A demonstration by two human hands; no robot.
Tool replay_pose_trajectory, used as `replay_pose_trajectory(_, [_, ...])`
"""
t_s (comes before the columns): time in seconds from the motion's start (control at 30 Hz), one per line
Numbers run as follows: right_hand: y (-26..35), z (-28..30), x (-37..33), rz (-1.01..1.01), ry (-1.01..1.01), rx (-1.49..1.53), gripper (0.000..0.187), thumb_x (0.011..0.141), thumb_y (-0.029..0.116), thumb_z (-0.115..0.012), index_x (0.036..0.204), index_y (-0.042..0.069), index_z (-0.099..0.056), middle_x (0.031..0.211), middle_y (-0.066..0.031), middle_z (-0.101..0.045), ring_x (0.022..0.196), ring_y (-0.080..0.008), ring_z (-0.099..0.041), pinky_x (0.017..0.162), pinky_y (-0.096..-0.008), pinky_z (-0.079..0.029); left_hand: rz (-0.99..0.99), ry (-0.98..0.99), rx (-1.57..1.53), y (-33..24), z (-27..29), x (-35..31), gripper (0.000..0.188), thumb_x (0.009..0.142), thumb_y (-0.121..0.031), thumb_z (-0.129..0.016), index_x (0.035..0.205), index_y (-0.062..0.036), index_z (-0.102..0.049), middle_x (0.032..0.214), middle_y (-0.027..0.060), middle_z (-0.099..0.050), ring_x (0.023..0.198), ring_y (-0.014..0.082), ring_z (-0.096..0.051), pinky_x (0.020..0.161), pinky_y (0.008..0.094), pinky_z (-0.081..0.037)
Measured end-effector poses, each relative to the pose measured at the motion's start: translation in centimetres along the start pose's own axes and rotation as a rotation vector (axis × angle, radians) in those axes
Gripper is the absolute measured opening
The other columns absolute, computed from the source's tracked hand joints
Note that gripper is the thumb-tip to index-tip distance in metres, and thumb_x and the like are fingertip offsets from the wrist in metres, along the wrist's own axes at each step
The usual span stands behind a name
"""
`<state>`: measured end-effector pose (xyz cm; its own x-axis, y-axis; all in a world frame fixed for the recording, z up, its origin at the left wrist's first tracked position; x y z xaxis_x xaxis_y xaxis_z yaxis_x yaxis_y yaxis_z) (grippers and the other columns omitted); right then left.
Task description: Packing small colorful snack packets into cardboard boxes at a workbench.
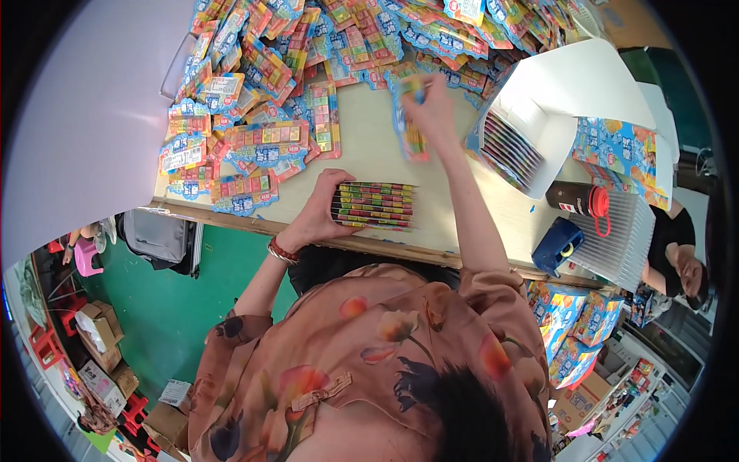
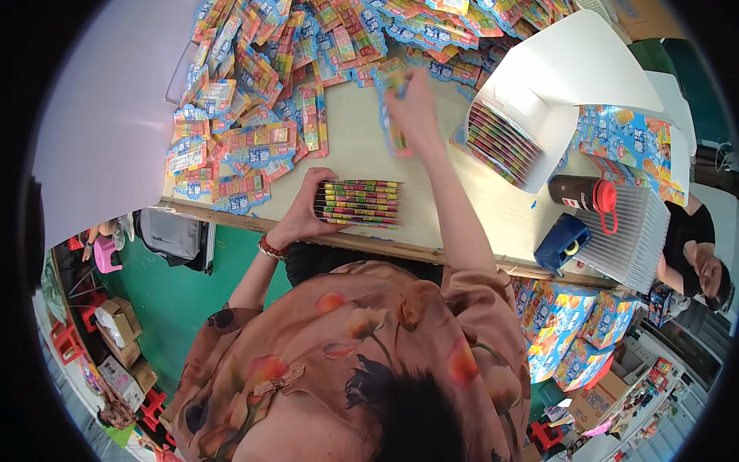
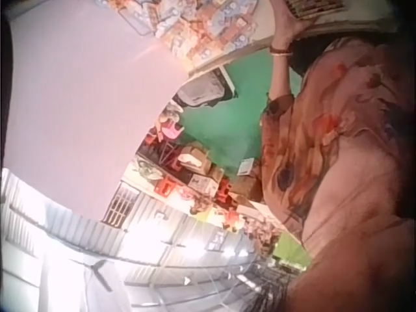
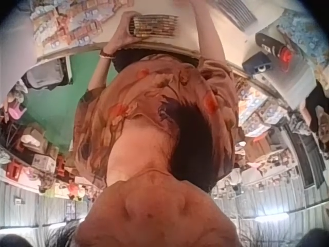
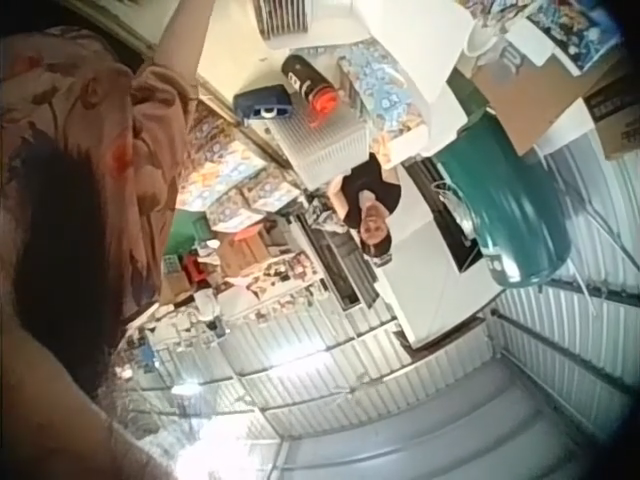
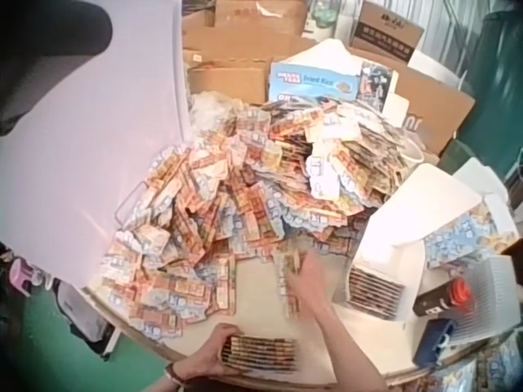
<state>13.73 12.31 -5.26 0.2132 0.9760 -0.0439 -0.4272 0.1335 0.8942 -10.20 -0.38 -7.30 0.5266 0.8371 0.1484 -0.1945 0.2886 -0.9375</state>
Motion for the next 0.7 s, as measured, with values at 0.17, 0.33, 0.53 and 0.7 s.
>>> replay_pose_trajectory(0.17, [-6.1, 2.2, 5.1, 0.071, -0.091, -0.542, 0.066, 0.071, 0.028, -0.08, 0.121, -0.005, -0.053, 0.096, -0.0143, -0.067, 0.076, -0.0195, -0.066, 0.07, -0.0328, -0.053, -0.024, 0.015, 0.012, -0.5, -0.1, 0.6, 0.08, 0.058, -0.017, -0.088, 0.122, -0.0053, -0.042, 0.113, 0.014, -0.047, 0.109, 0.0311, -0.047, 0.096, 0.0365, -0.041])
replay_pose_trajectory(0.33, [-3.3, 2.2, 3.5, -0.205, 0.328, -0.166, 0.068, 0.063, 0.032, -0.084, 0.113, -0.004, -0.055, 0.09, -0.0167, -0.068, 0.082, -0.0228, -0.067, 0.076, -0.0362, -0.052, -0.002, 0.012, 0.028, -0.2, -0.2, 0.1, 0.08, 0.057, -0.017, -0.089, 0.122, -0.0052, -0.042, 0.113, 0.014, -0.047, 0.11, 0.0309, -0.047, 0.096, 0.0366, -0.041])
replay_pose_trajectory(0.53, [-3.5, 1.3, -3.5, -0.197, 0.272, 0.749, 0.056, 0.082, 0.004, -0.069, 0.134, 0.004, -0.046, 0.119, -0.0068, -0.059, 0.106, -0.0184, -0.059, 0.093, -0.0354, -0.048, -0.039, 0.033, 0.162, -0.1, 0.0, 0.1, 0.086, 0.058, -0.017, -0.09, 0.126, -0.0078, -0.039, 0.137, 0.019, -0.035, 0.123, 0.0332, -0.042, 0.101, 0.0374, -0.04])
replay_pose_trajectory(0.7, [-5.3, 1.9, -9.7, -0.225, 0.267, 1.206, 0.059, 0.084, 0.0, -0.067, 0.136, 0.007, -0.042, 0.127, -0.0076, -0.054, 0.12, -0.0221, -0.051, 0.104, -0.0394, -0.039, -0.07, 0.002, 0.093, -1.3, 0.1, 0.6, 0.082, 0.061, -0.018, -0.088, 0.126, -0.0094, -0.041, 0.149, 0.0253, -0.02, 0.121, 0.0343, -0.043, 0.104, 0.04, -0.039])
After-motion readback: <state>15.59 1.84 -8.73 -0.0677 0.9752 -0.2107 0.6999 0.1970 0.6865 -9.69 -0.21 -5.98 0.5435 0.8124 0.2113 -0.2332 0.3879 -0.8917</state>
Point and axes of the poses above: each hand's wrist, its own x-axis towards the middle knuckle, its own z-axis out of the back of the hand, y = z × x, the point moved 2 cm from there along x, towards the middle knuckle
